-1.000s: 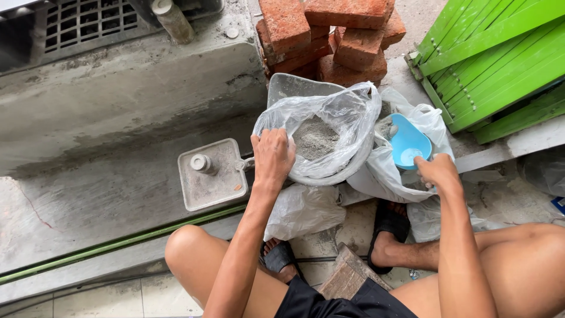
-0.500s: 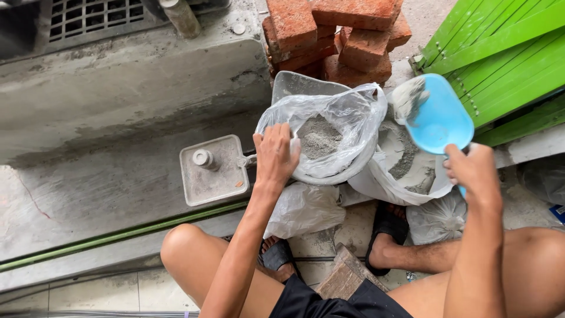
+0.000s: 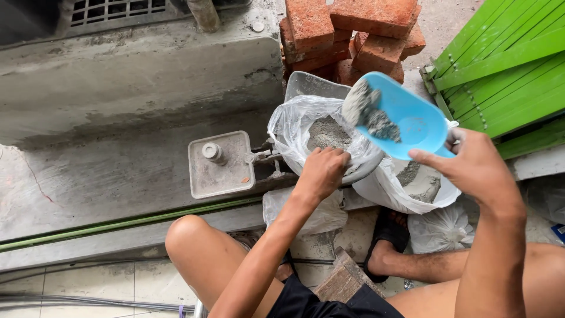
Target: The person scoops a gray powder from a white bag into a blue dustpan and then pours it into a bucket lined with a plastic bag. The person repeats this scooping and pouring process multiple times.
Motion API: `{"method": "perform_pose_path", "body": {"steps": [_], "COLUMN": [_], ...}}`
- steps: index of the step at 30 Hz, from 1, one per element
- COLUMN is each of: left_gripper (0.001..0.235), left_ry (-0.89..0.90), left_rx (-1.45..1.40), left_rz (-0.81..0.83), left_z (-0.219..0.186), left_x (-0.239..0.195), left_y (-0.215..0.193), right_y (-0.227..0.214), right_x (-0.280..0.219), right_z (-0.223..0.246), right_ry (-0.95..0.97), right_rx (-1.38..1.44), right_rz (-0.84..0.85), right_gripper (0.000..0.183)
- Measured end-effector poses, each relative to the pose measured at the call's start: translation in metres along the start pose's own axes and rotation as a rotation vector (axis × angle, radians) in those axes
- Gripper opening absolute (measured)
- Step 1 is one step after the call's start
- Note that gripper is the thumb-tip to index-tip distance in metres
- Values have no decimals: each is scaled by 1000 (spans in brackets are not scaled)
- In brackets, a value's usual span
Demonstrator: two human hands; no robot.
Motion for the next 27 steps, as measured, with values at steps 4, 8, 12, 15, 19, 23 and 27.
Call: {"method": "perform_pose_path", "body": {"steps": [4,8,12,15,19,23,27], "left_gripper": [10,25,41,38,30,33,67], "left_ry": [52,94,107,-9,-11,-69,-34], "left_rx": [41,-18,-168,-131,-54,-71,-163], "left_rz": [-33,-32,-188,-200,-339,-182,29], "left_z": [-10,-15,-28,-10,6,10,-10], "left_x": [-3,-13,-24,-24,-23,-18,-24], "left_y": [-3,-15,-59,-65,-78,-72,-55], "right_y": [8,16,16,15,25,19,2], "right_x": [7,18,23,24,39,38,13], "right_z": [20,35,53,68,71,80,109], "right_ry": [-118,-85,-69,-10,-137,-192,-171], "right_rx": [-125,-427,-625,-695,-785,-864,-926], "right_rz": [37,127,167,203,199,195,209], "right_gripper": [40,51,64,74,72,52,23]}}
Point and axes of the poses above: each hand's wrist, its own x-axis towards the middle knuckle, its own y-axis out of the palm, z = x × y, the point moved 7 cm from there along x, towards the middle knuckle, and after that the axes turned 10 degrees about -x, right-handed, at the moved point
